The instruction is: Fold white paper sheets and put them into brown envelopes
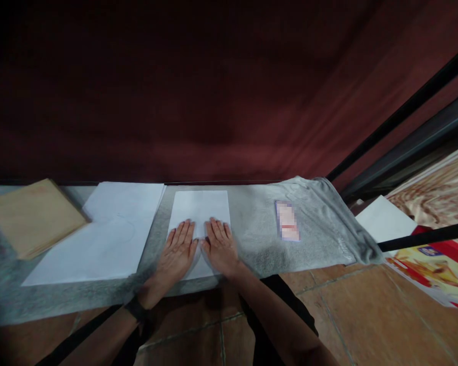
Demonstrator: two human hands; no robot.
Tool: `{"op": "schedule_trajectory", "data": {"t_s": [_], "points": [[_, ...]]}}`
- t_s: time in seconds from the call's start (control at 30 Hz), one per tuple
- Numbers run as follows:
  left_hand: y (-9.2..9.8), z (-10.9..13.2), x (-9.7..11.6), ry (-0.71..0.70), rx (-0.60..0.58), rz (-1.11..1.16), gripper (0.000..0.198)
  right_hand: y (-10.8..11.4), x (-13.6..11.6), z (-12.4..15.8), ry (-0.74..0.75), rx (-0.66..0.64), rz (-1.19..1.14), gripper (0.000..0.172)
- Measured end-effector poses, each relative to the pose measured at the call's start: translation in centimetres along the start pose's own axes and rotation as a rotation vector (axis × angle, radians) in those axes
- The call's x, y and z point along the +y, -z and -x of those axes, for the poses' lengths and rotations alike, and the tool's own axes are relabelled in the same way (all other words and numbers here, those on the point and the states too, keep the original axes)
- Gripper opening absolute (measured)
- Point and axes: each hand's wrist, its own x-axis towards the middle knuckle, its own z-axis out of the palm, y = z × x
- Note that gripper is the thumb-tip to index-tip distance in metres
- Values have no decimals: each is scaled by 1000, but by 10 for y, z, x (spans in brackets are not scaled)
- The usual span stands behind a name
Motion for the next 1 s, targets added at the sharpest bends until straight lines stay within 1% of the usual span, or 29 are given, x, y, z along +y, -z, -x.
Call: {"op": "schedule_trajectory", "data": {"t_s": [0.2,0.33,0.4,0.5,0.6,0.7,0.77,0.83,0.9,1.0], "points": [[8,5,-25,90,45,32,68,9,37,4,-86,11,48,59],[12,9,-31,105,41,49,67,11,50,8,-132,-1,45,58],[16,2,-29,108,39,41,66,13,51,2,-161,-5,33,57],[19,-20,-19,67,36,29,64,16,44,-20,-183,11,-3,56],[17,-49,-5,22,8,25,61,13,26,-48,-158,12,-55,55],[9,-67,4,23,-75,2,57,2,6,-68,-132,-22,-72,53],[4,-71,4,32,-117,-21,57,-6,-1,-72,-126,-34,-63,52],[4,-68,0,38,-123,-39,57,-10,-1,-71,-119,-31,-50,52],[8,-62,-7,43,-113,-56,56,-8,8,-66,-106,-25,-40,52],[20,-49,-25,38,-132,-88,55,2,31,-53,-76,-38,-31,51]]}}
